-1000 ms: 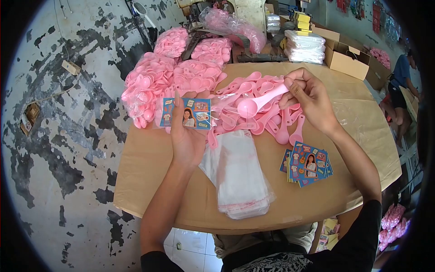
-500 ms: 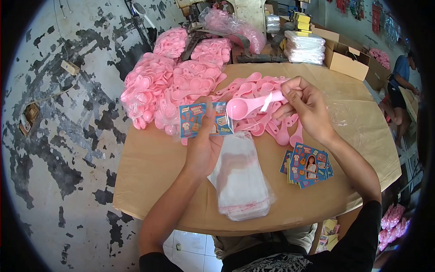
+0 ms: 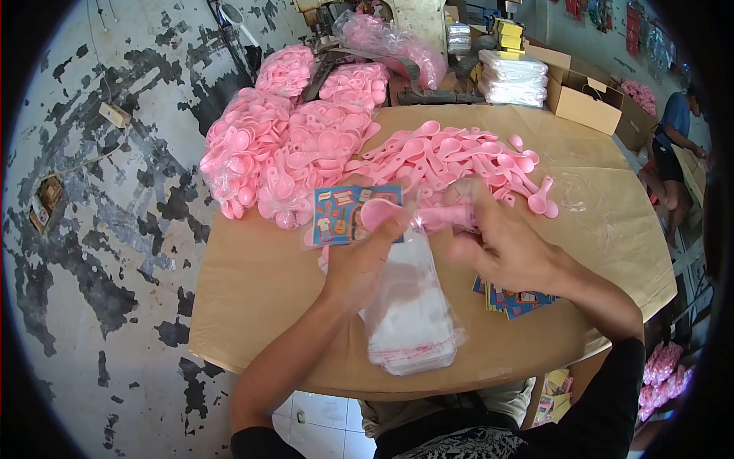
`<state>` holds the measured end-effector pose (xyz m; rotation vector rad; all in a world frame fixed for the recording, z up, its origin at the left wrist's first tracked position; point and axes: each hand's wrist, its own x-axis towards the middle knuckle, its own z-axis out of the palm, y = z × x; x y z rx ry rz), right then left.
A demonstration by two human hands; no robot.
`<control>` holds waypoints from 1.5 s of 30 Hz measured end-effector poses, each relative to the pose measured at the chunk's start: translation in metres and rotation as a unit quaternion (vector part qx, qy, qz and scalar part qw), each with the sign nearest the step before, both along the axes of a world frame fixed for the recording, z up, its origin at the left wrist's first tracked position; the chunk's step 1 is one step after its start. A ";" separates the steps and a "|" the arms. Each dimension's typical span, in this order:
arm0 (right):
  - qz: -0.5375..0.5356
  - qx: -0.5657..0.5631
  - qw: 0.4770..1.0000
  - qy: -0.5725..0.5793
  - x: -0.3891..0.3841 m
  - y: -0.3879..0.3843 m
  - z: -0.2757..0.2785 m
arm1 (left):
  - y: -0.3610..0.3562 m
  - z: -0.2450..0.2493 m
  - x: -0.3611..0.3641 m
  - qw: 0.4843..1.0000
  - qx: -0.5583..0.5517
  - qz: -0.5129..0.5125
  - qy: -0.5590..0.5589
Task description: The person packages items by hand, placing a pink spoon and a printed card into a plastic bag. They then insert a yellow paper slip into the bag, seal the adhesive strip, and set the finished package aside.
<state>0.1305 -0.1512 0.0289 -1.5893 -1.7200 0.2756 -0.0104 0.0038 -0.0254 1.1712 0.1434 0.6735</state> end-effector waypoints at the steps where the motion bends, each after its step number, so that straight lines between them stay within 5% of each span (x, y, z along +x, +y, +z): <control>1: -0.015 0.050 0.999 0.008 0.002 0.005 -0.008 | 0.002 -0.004 0.000 0.999 0.026 -0.009 0.036; 6: -0.113 0.135 0.983 -0.056 0.009 -0.022 0.047 | -0.013 -0.003 0.001 0.990 -0.004 -0.137 -0.033; 9: -0.116 0.081 0.990 -0.012 0.023 -0.042 0.067 | -0.003 -0.001 0.004 0.989 -0.003 -0.139 -0.042; 11: -0.155 -0.020 0.975 -0.155 0.021 -0.052 0.080 | 0.002 0.003 0.003 0.994 0.019 -0.101 -0.024; 16: -0.112 0.157 0.980 0.050 0.008 -0.057 0.084 | -0.012 0.005 0.003 0.944 0.328 -0.008 0.027; 19: -0.095 0.061 0.990 -0.082 0.006 -0.055 0.077 | -0.050 0.027 0.008 0.864 0.498 0.024 0.071; 21: -0.100 0.019 0.988 -0.120 0.003 -0.046 0.077 | -0.070 0.046 0.018 0.888 0.400 -0.077 0.215; 24: -0.131 0.209 0.969 0.010 0.017 -0.029 0.062 | -0.060 0.029 0.029 0.901 0.315 -0.178 0.241; 26: -0.078 0.211 0.974 -0.019 0.035 -0.026 0.056 | -0.055 0.023 0.029 0.943 0.198 -0.227 0.141; 31: -0.010 0.040 0.996 0.085 0.034 -0.019 0.036 | -0.044 0.004 0.023 0.921 0.030 -0.383 0.068; 32: 0.005 -0.025 0.989 0.148 0.034 -0.019 0.037 | -0.045 0.005 0.019 0.926 0.073 -0.357 0.094; 35: -0.027 0.027 0.991 0.129 0.037 -0.016 0.035 | -0.047 0.004 0.015 0.941 0.140 -0.258 0.169; 38: -0.044 0.055 0.994 0.088 0.040 -0.015 0.034 | -0.044 0.019 0.012 0.936 0.147 -0.248 0.200; 39: -0.047 0.060 0.994 0.075 0.040 -0.013 0.034 | -0.036 0.020 0.013 0.906 0.166 -0.317 0.225; 42: -0.045 0.080 0.995 0.027 0.041 -0.009 0.025 | -0.043 0.014 0.009 0.935 0.203 -0.259 0.134; 45: -0.064 0.022 0.998 0.010 0.037 -0.011 0.026 | -0.046 0.011 0.015 0.979 0.087 -0.140 0.118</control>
